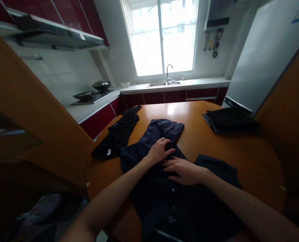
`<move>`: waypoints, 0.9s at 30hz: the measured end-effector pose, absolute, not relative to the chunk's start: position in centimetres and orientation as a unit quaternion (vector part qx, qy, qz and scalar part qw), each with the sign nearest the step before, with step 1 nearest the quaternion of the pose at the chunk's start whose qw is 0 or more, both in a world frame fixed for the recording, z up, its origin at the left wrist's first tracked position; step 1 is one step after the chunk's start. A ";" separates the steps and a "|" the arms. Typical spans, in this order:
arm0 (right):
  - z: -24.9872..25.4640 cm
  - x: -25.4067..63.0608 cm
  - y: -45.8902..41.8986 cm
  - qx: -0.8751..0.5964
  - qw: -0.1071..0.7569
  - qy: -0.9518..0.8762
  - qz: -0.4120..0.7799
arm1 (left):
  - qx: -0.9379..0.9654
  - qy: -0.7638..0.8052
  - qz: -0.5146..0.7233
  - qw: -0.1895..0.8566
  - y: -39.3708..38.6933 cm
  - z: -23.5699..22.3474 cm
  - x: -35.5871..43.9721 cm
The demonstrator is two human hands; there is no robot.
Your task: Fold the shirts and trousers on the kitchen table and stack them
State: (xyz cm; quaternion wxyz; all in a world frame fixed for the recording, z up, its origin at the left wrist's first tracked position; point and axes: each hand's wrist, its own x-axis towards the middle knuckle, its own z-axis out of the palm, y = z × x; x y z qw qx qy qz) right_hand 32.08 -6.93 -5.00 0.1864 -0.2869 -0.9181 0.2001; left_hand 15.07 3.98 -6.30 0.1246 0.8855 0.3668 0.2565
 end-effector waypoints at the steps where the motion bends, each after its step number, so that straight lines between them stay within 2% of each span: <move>1: -4.7 32.1 -7.0 -0.281 0.196 -0.913 0.220 | 0.880 0.381 0.254 0.123 4.1 -6.5 15.2; 5: -4.3 32.5 -6.2 -0.337 0.269 -0.867 0.250 | 0.854 0.426 0.256 0.151 4.8 -7.0 15.4; 8: -5.1 33.3 -4.7 -0.460 0.346 -0.793 0.199 | 0.821 0.472 0.259 0.188 5.7 -7.0 15.3; 11: -6.4 34.6 -3.0 -0.561 0.374 -0.725 0.139 | 0.800 0.508 0.258 0.187 6.4 -7.1 15.0; 17: -7.6 34.9 -2.3 -0.555 0.333 -0.745 0.158 | 0.801 0.536 0.236 0.125 5.7 -6.9 14.4; 21: -7.4 33.7 -3.4 -0.474 0.281 -0.821 0.145 | 0.909 0.370 0.189 -0.012 4.9 -6.1 14.0; 23: -7.3 33.2 -3.8 -0.450 0.254 -0.846 0.130 | 0.942 0.300 0.145 -0.044 4.9 -5.9 13.8; 27: -7.0 33.0 -4.2 -0.434 0.235 -0.861 0.120 | 0.931 0.335 0.132 -0.052 5.4 -6.0 13.8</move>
